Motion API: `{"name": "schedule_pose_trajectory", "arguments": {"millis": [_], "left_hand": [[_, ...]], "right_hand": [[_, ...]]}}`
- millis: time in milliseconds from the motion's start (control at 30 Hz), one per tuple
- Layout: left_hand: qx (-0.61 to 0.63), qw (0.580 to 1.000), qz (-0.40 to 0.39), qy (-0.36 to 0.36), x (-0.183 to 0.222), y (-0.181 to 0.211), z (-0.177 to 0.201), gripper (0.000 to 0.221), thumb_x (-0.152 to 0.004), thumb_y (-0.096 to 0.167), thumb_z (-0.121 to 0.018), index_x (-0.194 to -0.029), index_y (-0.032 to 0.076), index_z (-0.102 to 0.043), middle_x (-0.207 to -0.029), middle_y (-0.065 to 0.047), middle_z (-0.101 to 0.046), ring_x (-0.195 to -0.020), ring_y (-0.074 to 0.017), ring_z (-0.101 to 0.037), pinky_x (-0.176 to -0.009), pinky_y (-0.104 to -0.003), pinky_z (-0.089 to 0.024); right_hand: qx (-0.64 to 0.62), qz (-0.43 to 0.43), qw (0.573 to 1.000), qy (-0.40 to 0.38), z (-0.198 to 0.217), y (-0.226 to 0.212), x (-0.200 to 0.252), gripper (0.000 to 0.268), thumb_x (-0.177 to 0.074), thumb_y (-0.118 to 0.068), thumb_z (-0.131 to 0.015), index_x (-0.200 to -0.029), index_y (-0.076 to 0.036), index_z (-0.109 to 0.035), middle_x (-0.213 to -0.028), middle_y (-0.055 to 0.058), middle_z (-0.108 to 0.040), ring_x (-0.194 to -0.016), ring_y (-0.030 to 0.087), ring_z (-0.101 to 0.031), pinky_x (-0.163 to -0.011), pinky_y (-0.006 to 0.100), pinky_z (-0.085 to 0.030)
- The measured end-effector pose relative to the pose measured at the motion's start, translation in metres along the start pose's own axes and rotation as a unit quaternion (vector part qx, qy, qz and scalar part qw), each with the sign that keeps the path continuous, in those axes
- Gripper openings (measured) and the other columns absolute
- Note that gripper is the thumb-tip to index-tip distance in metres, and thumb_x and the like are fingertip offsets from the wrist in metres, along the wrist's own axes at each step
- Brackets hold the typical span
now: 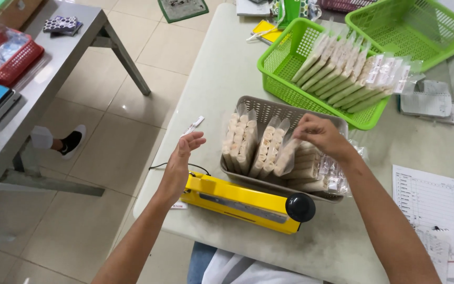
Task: Labeling and heat-sealing individual plastic bags of food sticks at a packaging workstation.
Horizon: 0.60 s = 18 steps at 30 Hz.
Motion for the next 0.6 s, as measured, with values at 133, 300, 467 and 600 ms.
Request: {"name": "schedule_pose_trajectory", "arguments": {"millis": [133,300,467,600], "left_hand": [[-0.021,0.999,-0.039,0.002,0.011,0.007,-0.008,0.079,-0.096,0.066,-0.009,-0.145,0.016,-0.047,-0.141,-0.020,-0.055,-0.142,-0.0412,-0.043,-0.119,-0.066,-0.020],[-0.093,0.925,-0.369,-0.012,0.050,0.106,-0.072,0.056,-0.093,0.027,-0.071,-0.139,0.004,-0.050,-0.139,-0.015,-0.060,-0.131,-0.0253,-0.055,-0.116,-0.040,-0.046],[0.032,0.933,-0.353,-0.056,0.075,0.151,-0.114,0.057,-0.087,0.037,-0.077,-0.133,0.010,-0.056,-0.118,-0.005,-0.058,-0.105,-0.0169,-0.052,-0.089,-0.034,-0.043],[0.098,0.928,-0.350,-0.081,0.117,0.175,-0.107,0.023,-0.094,0.019,-0.072,-0.112,0.005,-0.072,-0.111,-0.010,-0.076,-0.103,-0.0182,-0.075,-0.091,-0.027,-0.060]], "right_hand": [[-0.030,0.065,0.996,0.053,0.038,-0.093,0.018,0.010,-0.096,-0.013,-0.072,-0.092,-0.003,-0.074,-0.111,0.013,-0.063,-0.117,0.029,-0.063,-0.107,0.043,-0.045],[0.010,0.179,0.975,0.133,0.076,-0.205,0.049,0.012,-0.109,-0.013,-0.061,-0.111,-0.004,-0.067,-0.101,0.012,-0.073,-0.093,0.019,-0.077,-0.083,0.026,-0.069],[0.055,0.151,0.963,0.218,0.051,-0.280,0.097,0.022,-0.111,-0.022,-0.058,-0.104,-0.003,-0.068,-0.091,0.008,-0.071,-0.078,0.014,-0.065,-0.071,0.025,-0.053],[-0.185,0.149,0.954,0.183,0.022,-0.281,0.145,0.039,-0.107,-0.048,-0.065,-0.114,-0.010,-0.063,-0.104,0.009,-0.075,-0.084,0.014,-0.077,-0.068,0.023,-0.067]]}}
Point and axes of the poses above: each hand's wrist, its own x-axis away from the middle knuckle, its own z-axis out of the back of the hand, y = z × x, the point moved 10 cm from there along -x, towards the middle knuckle
